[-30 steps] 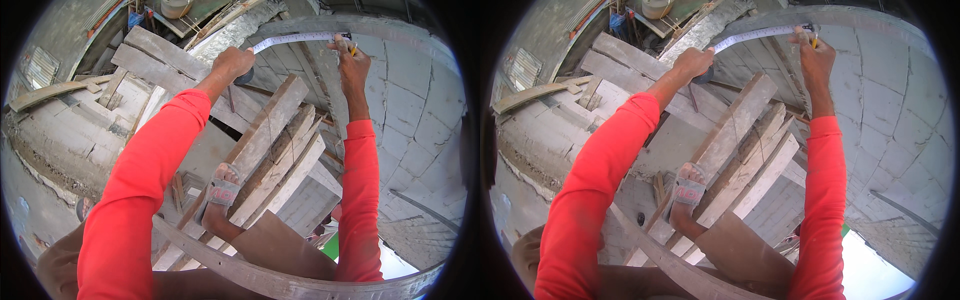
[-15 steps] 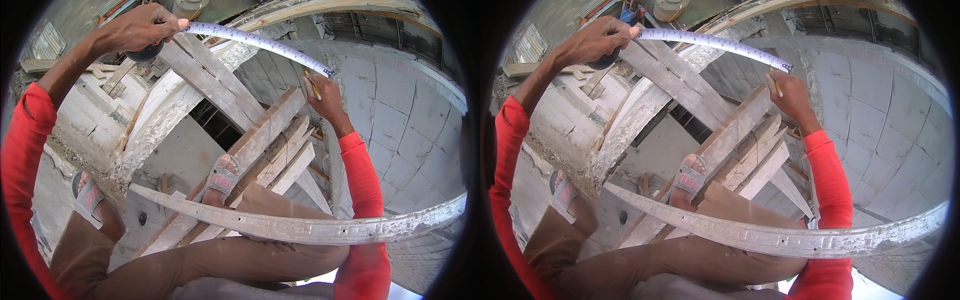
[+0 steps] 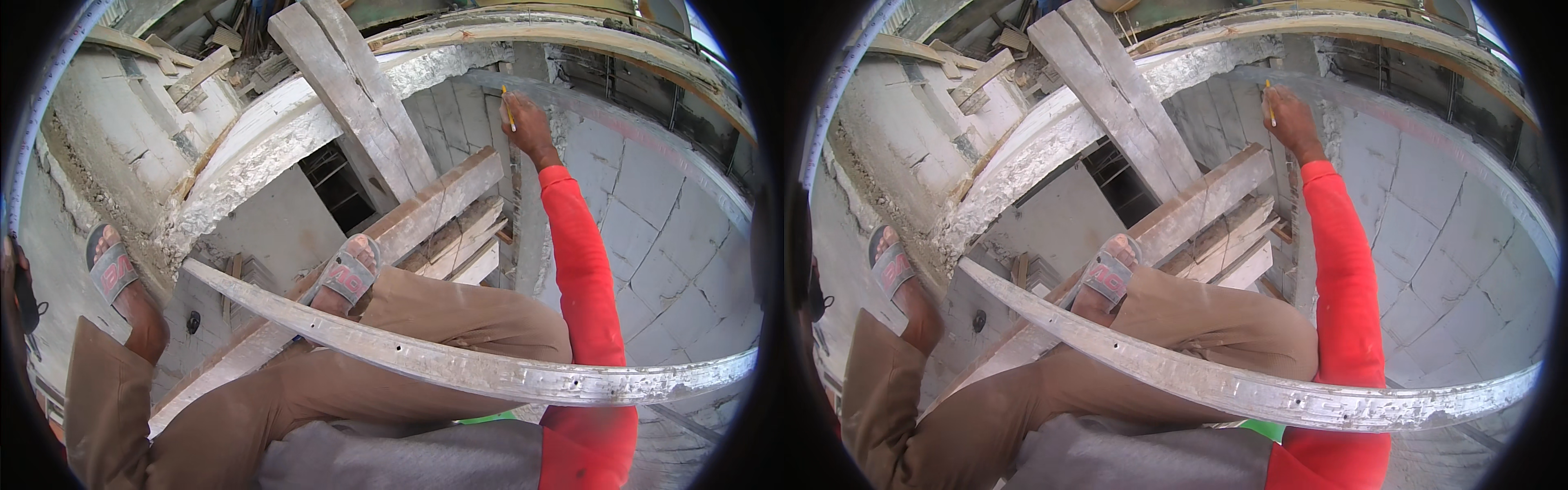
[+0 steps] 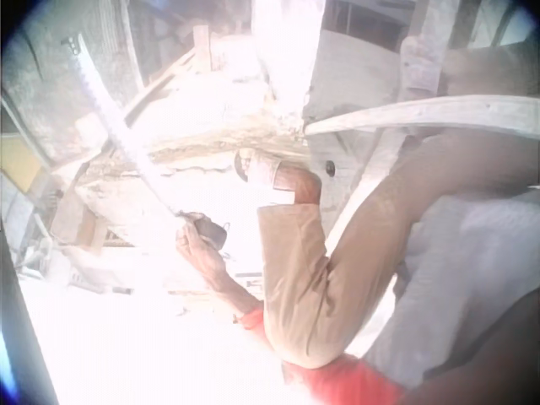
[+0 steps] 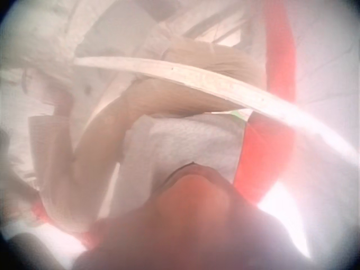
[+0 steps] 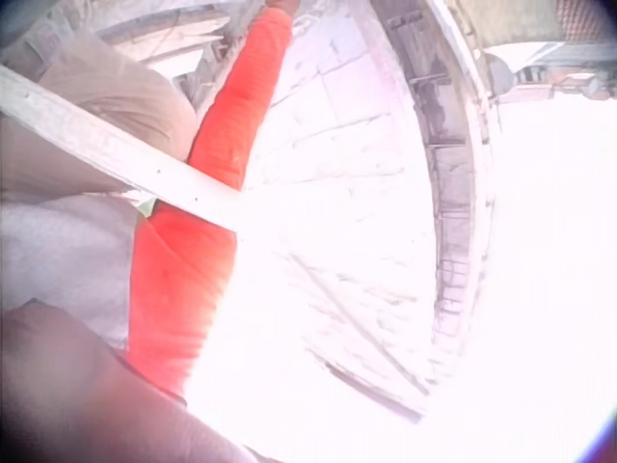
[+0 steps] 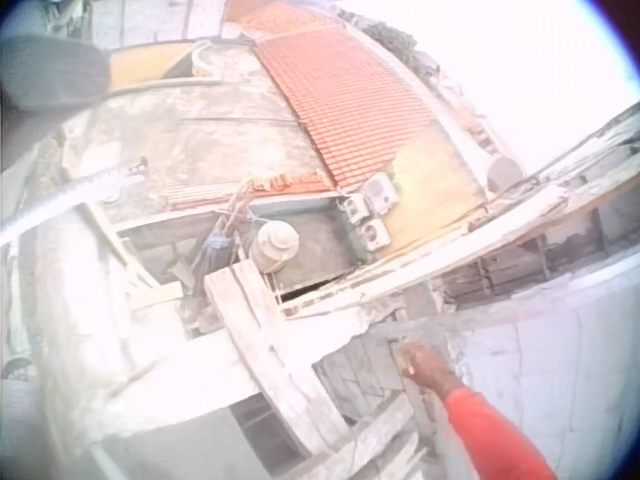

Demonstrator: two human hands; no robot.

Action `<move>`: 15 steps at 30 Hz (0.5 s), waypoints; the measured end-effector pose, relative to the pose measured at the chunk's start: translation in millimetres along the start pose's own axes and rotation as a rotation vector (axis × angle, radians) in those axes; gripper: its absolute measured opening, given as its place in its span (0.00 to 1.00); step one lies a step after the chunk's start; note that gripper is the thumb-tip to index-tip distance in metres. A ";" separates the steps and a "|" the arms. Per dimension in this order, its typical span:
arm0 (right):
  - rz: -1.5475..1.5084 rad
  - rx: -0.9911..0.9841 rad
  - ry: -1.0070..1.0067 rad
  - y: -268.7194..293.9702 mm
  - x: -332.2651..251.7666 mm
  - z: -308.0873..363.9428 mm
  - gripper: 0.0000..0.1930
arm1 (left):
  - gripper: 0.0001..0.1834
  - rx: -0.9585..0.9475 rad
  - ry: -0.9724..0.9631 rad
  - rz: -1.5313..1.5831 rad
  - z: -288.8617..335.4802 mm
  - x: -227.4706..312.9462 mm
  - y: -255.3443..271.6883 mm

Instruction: The person measures a concrete wall with a tape measure and marks points with a pencil. Then the person uses a chalk line to snap a straight line across the wall. The person works on a construction site with wooden planks and scaffolding visible.

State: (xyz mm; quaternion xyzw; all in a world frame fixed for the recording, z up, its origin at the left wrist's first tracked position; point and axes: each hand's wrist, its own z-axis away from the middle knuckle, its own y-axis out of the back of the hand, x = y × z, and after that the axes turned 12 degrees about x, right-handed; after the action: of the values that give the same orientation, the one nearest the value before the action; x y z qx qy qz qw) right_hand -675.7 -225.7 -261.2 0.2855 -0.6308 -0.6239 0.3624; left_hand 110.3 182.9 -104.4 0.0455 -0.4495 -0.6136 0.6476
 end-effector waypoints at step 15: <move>-0.041 -0.146 0.066 4.3 34.3 -8.5 0.25 | 0.24 0.208 0.206 0.464 36.9 -97.7 -66.8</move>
State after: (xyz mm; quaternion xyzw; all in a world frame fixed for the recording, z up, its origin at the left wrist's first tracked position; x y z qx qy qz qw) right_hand -688.1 -258.3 -253.8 0.2916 -0.5654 -0.6657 0.3899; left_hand 51.7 266.5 -174.8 0.0697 -0.4403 -0.3916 0.8049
